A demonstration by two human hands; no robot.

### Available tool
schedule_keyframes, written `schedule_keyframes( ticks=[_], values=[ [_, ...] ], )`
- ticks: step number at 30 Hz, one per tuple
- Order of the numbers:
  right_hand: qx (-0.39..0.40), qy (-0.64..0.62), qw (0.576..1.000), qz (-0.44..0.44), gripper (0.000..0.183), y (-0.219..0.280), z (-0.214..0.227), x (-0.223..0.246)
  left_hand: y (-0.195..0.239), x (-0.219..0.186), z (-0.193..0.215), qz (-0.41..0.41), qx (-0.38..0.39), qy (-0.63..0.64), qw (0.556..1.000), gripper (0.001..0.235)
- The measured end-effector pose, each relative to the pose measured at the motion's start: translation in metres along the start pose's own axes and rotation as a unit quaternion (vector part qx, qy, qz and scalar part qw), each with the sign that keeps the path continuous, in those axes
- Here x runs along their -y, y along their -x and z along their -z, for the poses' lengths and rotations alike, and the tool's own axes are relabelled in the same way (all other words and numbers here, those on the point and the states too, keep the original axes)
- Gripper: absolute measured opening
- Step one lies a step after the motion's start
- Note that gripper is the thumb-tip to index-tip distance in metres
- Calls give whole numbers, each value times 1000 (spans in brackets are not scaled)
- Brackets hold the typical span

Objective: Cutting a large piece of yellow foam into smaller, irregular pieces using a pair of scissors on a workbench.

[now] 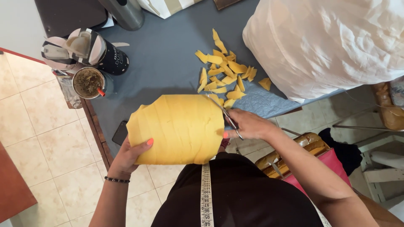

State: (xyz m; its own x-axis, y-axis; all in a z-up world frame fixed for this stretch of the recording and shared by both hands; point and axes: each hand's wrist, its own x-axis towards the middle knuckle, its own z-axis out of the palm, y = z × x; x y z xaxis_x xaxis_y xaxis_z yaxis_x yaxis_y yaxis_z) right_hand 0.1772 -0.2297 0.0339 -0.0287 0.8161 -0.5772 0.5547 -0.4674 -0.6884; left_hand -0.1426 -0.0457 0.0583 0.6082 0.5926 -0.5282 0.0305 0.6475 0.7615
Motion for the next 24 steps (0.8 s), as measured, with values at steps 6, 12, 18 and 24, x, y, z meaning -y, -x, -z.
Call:
schedule_keyframes(
  ticks=[6,12,18,24],
  values=[
    [-121,-76,988,58,48,-28,-50,-73,-1,-16,-24,25,-44,-20,999,49],
    [-98,-159,982,-6,40,-33,-46,-90,-8,-10,-23,33,-50,-8,998,45],
    [4,-138,990,22,52,-20,-23,-103,0,-18,-22,39,-41,5,998,38],
    [58,-26,997,48,68,-4,-18,-50,1,-10,-22,38,-25,24,999,34]
  ],
)
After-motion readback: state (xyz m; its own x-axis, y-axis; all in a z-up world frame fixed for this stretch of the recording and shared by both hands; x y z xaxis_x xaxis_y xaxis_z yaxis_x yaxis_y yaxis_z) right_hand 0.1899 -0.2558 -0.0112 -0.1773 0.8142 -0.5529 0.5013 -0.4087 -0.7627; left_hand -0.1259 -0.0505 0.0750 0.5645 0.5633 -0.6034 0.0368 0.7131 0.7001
